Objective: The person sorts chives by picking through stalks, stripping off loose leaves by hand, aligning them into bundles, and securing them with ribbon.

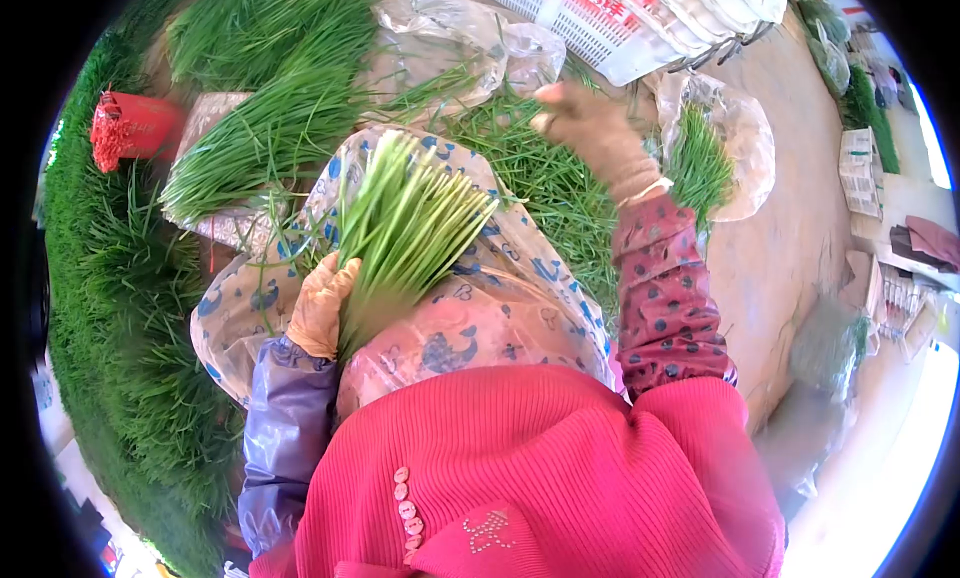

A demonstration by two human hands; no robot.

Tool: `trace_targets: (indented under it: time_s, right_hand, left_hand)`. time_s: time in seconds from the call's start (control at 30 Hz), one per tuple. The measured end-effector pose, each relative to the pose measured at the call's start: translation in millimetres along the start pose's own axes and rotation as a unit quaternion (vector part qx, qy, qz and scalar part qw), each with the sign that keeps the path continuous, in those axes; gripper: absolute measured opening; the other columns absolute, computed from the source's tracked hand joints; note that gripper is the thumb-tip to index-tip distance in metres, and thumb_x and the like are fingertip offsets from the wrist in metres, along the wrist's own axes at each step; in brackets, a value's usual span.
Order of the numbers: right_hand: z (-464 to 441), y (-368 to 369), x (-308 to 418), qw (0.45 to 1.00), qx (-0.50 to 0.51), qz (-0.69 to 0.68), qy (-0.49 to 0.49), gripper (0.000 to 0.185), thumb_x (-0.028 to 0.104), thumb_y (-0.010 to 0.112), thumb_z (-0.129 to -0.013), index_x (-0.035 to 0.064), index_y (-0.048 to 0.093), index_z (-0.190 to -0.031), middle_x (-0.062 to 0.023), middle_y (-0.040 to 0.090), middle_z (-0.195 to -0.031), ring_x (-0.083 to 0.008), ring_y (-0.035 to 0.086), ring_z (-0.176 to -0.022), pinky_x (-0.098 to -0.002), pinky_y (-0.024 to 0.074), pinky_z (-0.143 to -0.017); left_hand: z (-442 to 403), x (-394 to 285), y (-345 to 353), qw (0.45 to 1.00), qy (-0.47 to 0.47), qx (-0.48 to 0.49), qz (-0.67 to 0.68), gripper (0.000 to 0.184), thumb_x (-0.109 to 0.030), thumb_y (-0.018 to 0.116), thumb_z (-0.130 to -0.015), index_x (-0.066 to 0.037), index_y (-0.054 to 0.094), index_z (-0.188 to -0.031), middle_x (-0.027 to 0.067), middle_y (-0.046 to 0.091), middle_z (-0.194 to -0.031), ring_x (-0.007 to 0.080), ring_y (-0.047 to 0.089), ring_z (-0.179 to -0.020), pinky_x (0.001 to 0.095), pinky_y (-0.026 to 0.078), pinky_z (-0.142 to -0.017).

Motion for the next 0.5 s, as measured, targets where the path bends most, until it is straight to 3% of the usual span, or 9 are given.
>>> trace_targets:
  time_s: [0.03,0.07,0.13,0.2,0.23,0.3,0.37,0.47,0.5]
  right_hand:
    - [9,17,3,0.991,0.100,-0.086,-0.016,0.049,0.010,0.065,-0.084,0.0013,0.049,-0.129,-0.0154,0.053,-0.129,-0.0275,0.054,-0.115,-0.0366,0.0423,-0.103]
    - [14,35,8,0.986,0.134,-0.092,-0.022,0.052,0.009,0.064,-0.084,0.0003,0.046,-0.132,-0.0167,0.052,-0.131,-0.0273,0.053,-0.117,-0.0369,0.0410,-0.104]
    - [25,66,21,0.970,0.193,-0.138,-0.054,0.058,0.003,0.060,-0.084,-0.0015,0.039,-0.138,-0.0172,0.053,-0.129,-0.0251,0.052,-0.118,-0.0369,0.0406,-0.103]
    - [24,87,29,0.960,0.235,-0.127,-0.082,0.054,0.001,0.058,-0.086,0.0004,0.042,-0.137,-0.0121,0.059,-0.119,-0.0192,0.057,-0.108,-0.0317,0.0460,-0.092]
    - [25,87,32,0.960,0.232,-0.132,-0.081,0.054,0.001,0.058,-0.086,0.0004,0.042,-0.137,-0.0121,0.059,-0.119,-0.0192,0.057,-0.108,-0.0317,0.0460,-0.092]
    - [26,83,37,0.936,0.215,-0.278,-0.001,0.051,0.002,0.058,-0.086,0.0023,0.045,-0.136,-0.0056,0.063,-0.105,-0.0112,0.060,-0.094,-0.0249,0.0473,-0.080]
    - [29,75,38,0.932,0.185,-0.310,-0.013,0.049,0.002,0.058,-0.087,0.0030,0.047,-0.134,-0.0041,0.064,-0.102,-0.0088,0.059,-0.087,-0.0230,0.0469,-0.075]
    - [29,66,24,0.927,0.124,-0.351,-0.037,0.039,0.003,0.056,-0.090,0.0033,0.053,-0.128,-0.0024,0.064,-0.097,-0.0066,0.057,-0.078,-0.0217,0.0464,-0.071]
    - [26,61,10,0.904,0.058,-0.425,0.001,0.036,0.004,0.058,-0.090,0.0029,0.055,-0.126,-0.0038,0.065,-0.098,-0.0065,0.057,-0.076,-0.0213,0.0466,-0.069]
  left_hand:
    - [2,0,-1,0.992,-0.030,0.030,0.122,0.032,-0.015,0.057,-0.094,0.001,0.055,-0.122,0.0087,0.065,-0.108,0.0158,0.063,-0.090,0.0253,0.051,-0.079]
    - [4,-3,-1,0.967,-0.061,0.058,0.240,0.032,-0.017,0.057,-0.095,0.001,0.056,-0.121,0.0088,0.065,-0.108,0.0161,0.064,-0.090,0.0258,0.052,-0.079]
    - [7,-9,-2,0.967,-0.065,0.064,0.238,0.031,-0.019,0.055,-0.096,0.000,0.057,-0.120,0.0091,0.066,-0.108,0.0162,0.064,-0.091,0.0265,0.053,-0.079]
    - [8,-7,-6,0.962,-0.061,0.081,0.252,0.032,-0.022,0.053,-0.097,0.000,0.058,-0.118,0.0093,0.066,-0.107,0.0163,0.064,-0.091,0.0266,0.053,-0.079]
    - [4,3,-10,0.953,-0.062,0.109,0.276,0.033,-0.025,0.053,-0.096,0.000,0.058,-0.117,0.0097,0.066,-0.106,0.0176,0.065,-0.091,0.0284,0.054,-0.080]
    - [6,9,-9,0.936,-0.080,0.091,0.329,0.033,-0.026,0.052,-0.097,0.000,0.058,-0.118,0.0096,0.066,-0.106,0.0181,0.065,-0.091,0.0293,0.054,-0.080]
    - [9,14,-10,0.904,-0.093,0.097,0.407,0.035,-0.027,0.051,-0.097,-0.001,0.058,-0.119,0.0089,0.066,-0.106,0.0187,0.065,-0.091,0.0309,0.054,-0.081]
    - [11,17,-10,0.907,-0.093,0.081,0.403,0.034,-0.025,0.050,-0.098,0.000,0.057,-0.120,0.0083,0.066,-0.107,0.0178,0.065,-0.092,0.0299,0.054,-0.081]
    - [10,22,-13,0.926,-0.071,0.082,0.362,0.033,-0.023,0.048,-0.099,0.000,0.057,-0.121,0.0082,0.065,-0.108,0.0172,0.064,-0.094,0.0290,0.054,-0.081]
Point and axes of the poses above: each hand's wrist, its own z-axis away from the middle knuckle, its own y-axis out of the palm, x = y × z, the point moved 3 cm from there along -z, towards the middle knuckle
